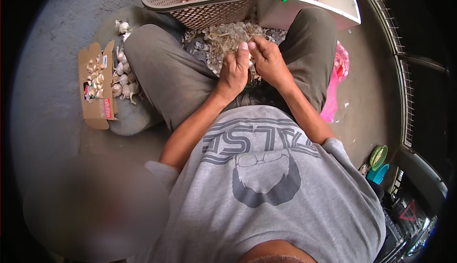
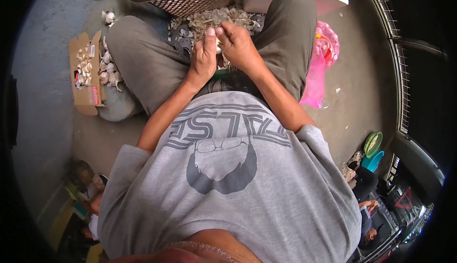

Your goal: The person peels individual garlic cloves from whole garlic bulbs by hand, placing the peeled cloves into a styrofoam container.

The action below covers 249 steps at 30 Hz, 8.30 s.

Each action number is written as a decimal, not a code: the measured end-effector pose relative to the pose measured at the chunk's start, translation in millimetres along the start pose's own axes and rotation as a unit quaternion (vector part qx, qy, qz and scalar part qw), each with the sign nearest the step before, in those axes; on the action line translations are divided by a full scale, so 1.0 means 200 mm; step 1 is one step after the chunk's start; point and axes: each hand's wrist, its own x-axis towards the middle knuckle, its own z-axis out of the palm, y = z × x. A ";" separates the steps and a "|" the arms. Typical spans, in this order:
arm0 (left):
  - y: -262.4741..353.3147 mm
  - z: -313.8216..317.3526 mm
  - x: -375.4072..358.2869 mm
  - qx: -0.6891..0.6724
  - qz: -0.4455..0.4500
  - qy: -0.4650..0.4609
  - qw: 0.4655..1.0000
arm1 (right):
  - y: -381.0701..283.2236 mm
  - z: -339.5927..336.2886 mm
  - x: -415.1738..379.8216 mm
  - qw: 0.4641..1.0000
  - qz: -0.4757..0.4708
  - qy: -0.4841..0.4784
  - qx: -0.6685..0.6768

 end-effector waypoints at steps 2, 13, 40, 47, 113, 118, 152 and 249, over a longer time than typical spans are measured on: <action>0.04 0.02 -0.02 -0.133 -0.105 0.013 0.986 | 0.00 0.00 -0.02 0.994 0.060 -0.022 0.094; 0.07 -0.02 0.07 -0.294 -0.166 -0.049 0.940 | -0.12 -0.07 0.00 0.965 0.110 -0.045 0.234; 0.08 -0.10 0.10 -0.368 -0.217 -0.009 0.904 | -0.45 -0.17 0.39 0.995 -0.079 -0.050 -0.023; 0.11 -0.06 0.07 -0.443 -0.249 0.028 0.861 | -0.27 -0.04 0.10 0.961 -0.131 -0.120 -0.211; 0.03 -0.06 0.06 -0.387 -0.229 -0.007 0.893 | -0.12 0.01 0.10 0.995 0.048 -0.087 0.002; 0.02 -0.06 0.06 -0.350 -0.200 -0.009 0.915 | -0.13 0.03 0.10 0.996 0.045 -0.074 -0.023; 0.11 -0.13 0.05 -0.287 -0.084 0.036 0.953 | -0.09 -0.06 0.12 0.964 0.083 -0.097 0.233; 0.16 -0.41 1.25 0.080 0.156 0.028 0.984 | -0.03 -0.15 1.26 0.969 0.110 -0.131 0.176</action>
